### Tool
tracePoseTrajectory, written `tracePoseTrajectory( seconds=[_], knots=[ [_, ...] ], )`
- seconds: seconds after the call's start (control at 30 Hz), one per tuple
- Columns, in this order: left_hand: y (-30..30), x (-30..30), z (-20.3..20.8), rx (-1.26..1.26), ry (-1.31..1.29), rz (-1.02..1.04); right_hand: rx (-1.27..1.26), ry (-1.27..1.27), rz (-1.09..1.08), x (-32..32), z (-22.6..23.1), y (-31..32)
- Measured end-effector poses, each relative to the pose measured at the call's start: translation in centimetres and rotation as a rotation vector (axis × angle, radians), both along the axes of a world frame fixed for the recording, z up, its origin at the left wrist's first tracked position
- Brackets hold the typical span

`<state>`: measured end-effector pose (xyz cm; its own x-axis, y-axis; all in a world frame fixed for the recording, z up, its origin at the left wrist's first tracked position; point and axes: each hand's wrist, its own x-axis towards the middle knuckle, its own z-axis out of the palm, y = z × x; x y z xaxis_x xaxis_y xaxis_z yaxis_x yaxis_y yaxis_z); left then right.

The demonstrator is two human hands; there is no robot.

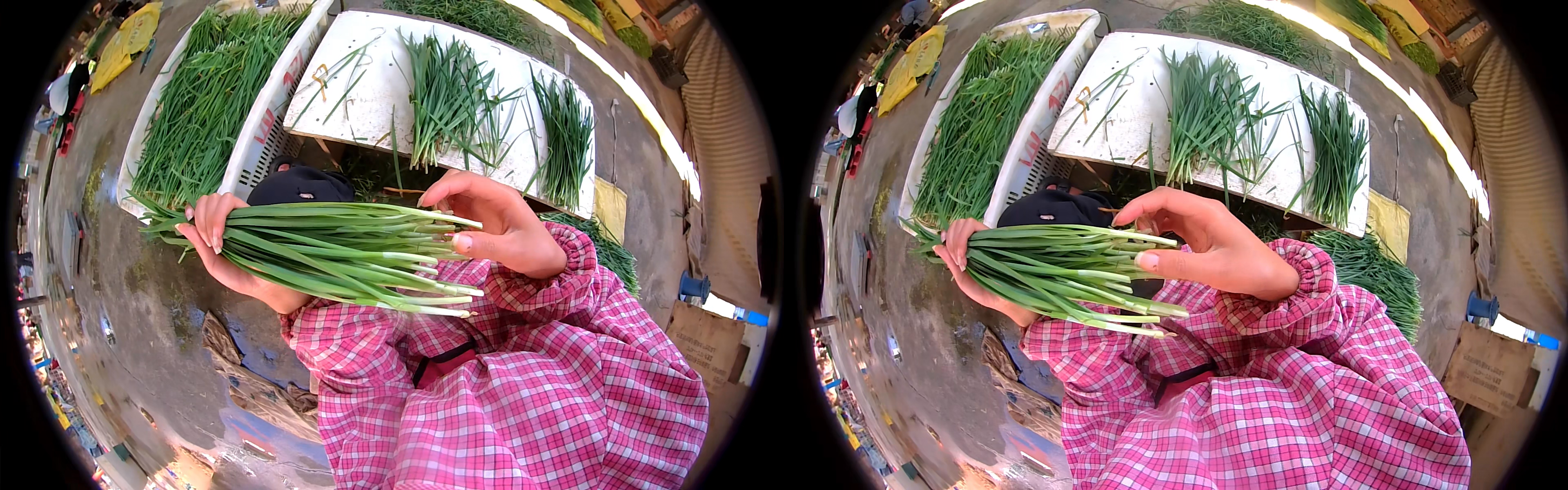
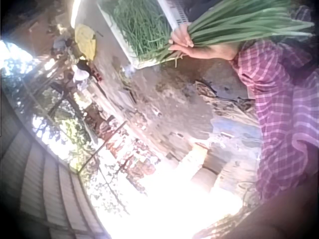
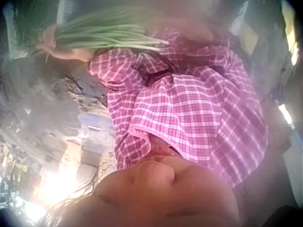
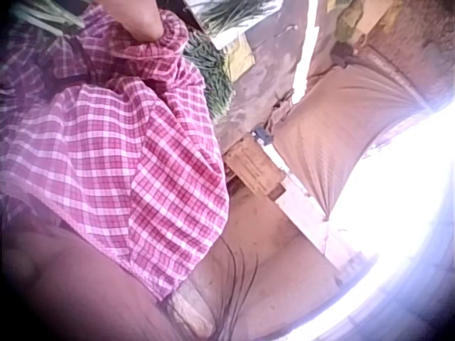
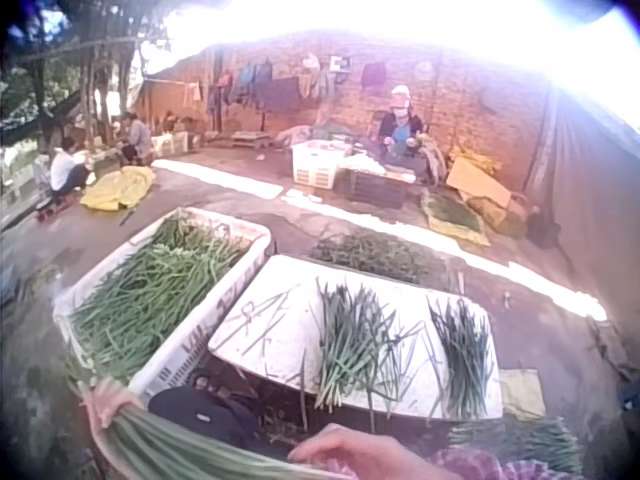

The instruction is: The person picks up bunches of green onions from a crate, removes yellowed or damaged outer leaves by hand, and sorts the cleaned onions into a separate pile.

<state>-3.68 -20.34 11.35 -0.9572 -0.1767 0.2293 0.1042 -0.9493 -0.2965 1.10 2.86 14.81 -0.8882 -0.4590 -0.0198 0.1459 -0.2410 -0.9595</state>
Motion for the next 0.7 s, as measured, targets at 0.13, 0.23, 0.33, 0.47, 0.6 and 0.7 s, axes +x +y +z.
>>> tracePoseTrajectory(
  seconds=[0.13, 0.23, 0.33, 0.47, 0.6, 0.7],
  knots=[
    [-0.4, 0.0, -0.3, 0.052, 0.045, -0.035, -0.276, 0.256, 0.094, -1.3, -1.3, 4.2],
    [-0.9, 0.0, -0.8, 0.108, 0.086, -0.059, -0.082, 0.329, 0.192, -1.9, -1.2, 6.5],
    [-0.8, 0.0, -0.8, 0.089, 0.083, -0.018, 1.020, 0.620, 0.079, -1.9, 0.0, 6.6],
    [-0.1, -0.5, -0.6, 0.161, 0.135, -0.032, 0.476, 0.685, -0.093, -1.0, 2.8, 6.1],
    [-0.5, 0.1, -0.4, 0.169, 0.129, -0.004, 0.578, 0.869, -0.146, -0.6, 4.4, 2.6],
    [-0.4, -0.1, -0.5, 0.159, 0.122, -0.003, 0.562, 1.042, -0.012, -0.8, 3.9, 1.5]
  ],
)
